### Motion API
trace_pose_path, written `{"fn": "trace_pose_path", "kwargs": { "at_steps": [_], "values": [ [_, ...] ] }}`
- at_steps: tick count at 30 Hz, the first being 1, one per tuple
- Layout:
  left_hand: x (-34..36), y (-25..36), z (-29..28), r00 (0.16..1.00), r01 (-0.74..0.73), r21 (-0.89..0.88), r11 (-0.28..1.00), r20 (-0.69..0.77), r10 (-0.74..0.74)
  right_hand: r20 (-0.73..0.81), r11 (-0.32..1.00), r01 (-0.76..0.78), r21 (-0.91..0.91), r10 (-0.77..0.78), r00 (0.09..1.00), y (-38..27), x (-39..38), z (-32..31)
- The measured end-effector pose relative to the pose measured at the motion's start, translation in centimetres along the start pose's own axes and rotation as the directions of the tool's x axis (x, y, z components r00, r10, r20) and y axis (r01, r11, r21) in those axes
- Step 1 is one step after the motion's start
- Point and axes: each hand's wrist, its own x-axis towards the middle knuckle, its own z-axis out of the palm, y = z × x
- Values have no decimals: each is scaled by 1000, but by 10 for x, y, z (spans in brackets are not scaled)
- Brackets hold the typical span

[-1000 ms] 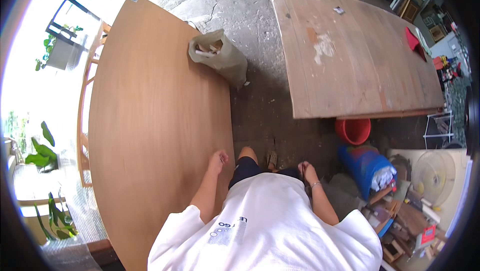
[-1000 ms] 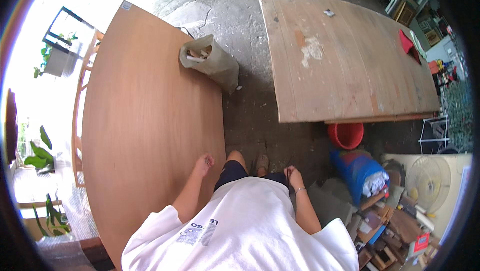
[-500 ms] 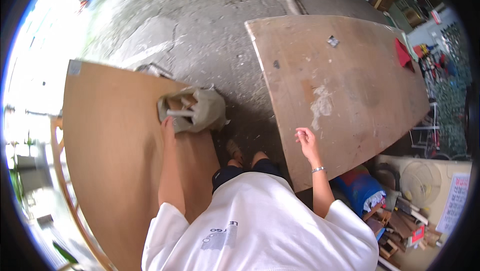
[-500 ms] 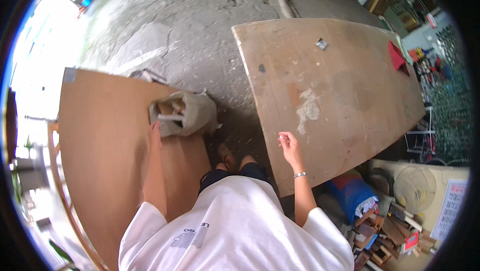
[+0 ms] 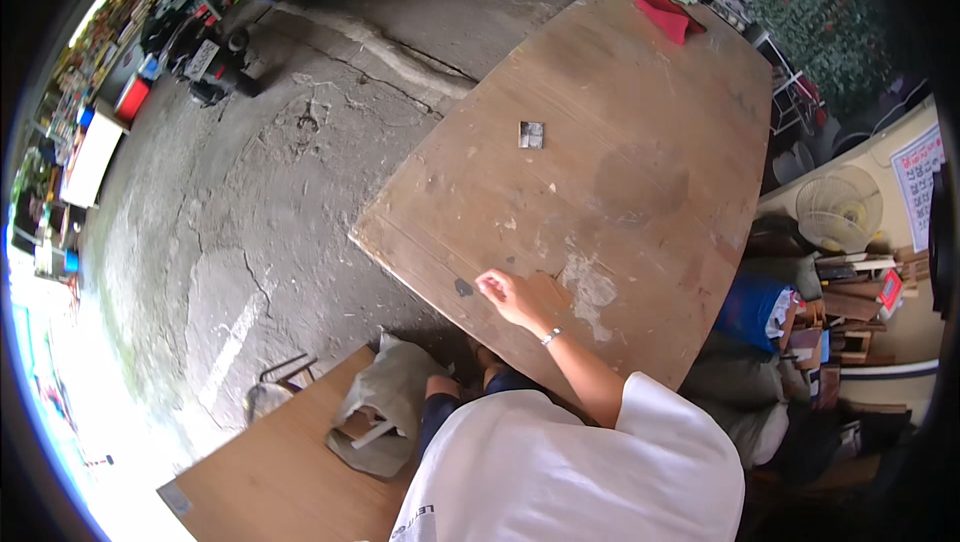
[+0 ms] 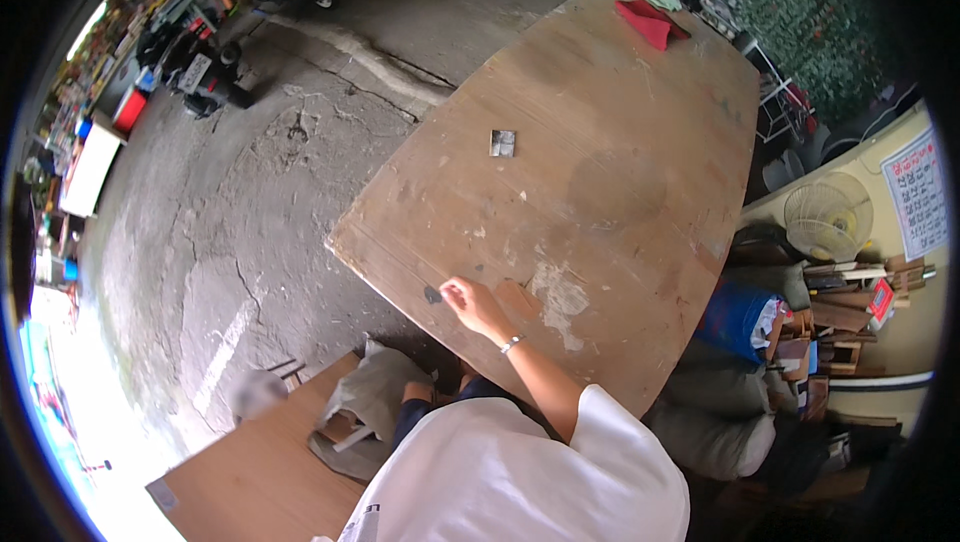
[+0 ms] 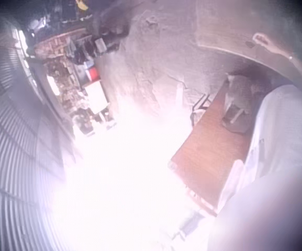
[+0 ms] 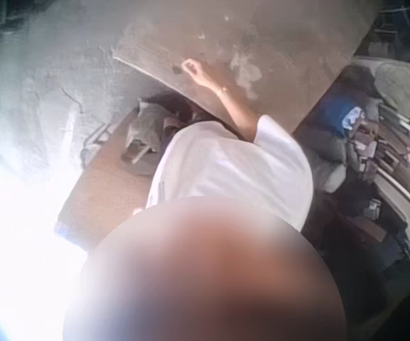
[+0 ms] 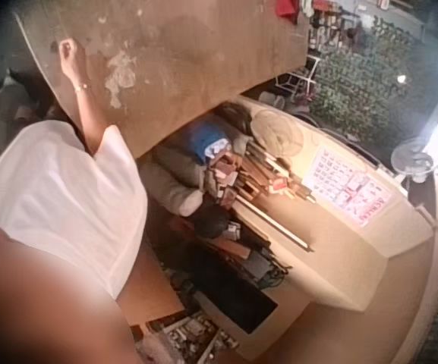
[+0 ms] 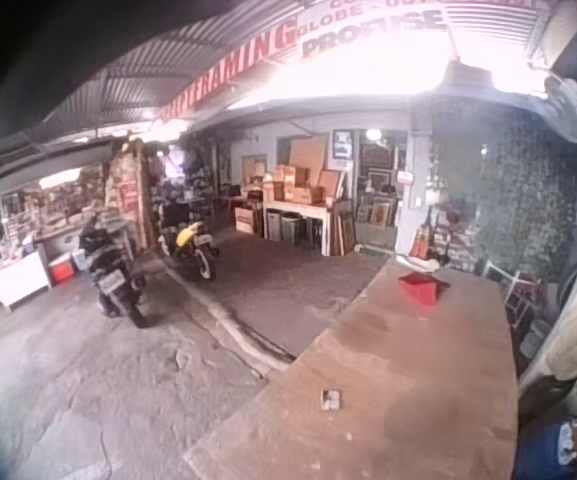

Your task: The person folds a light green cloth and a red cloth on a wooden table, then walks to a small shop area to pick up a plastic bag. The person places the folded red cloth into the plastic bag and ties it shut.

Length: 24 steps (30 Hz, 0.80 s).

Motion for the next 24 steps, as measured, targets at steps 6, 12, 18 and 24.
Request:
{"fn": "trace_pose_path", "kwargs": {
  "at_steps": [6, 12, 18, 24],
  "values": [
    [38, 63, -87, 976, 156, -150, 976, 177, -128, 59, 993, 112, 26, -114, 992, -32, 76, 55],
    [126, 149, -197, 986, 151, -294, 944, 110, -123, 44, 998, 64, -4, -63, 997, -53, 135, 89],
    [314, 212, -305, 988, 58, -312, 948, 155, -9, -117, 999, -44, -10, 42, 992, -83, 235, 131],
    [426, 292, -449, 988, -119, -442, 889, 39, 151, -237, 978, -148, -146, 111, 965, -131, 345, 181]
  ]
}}
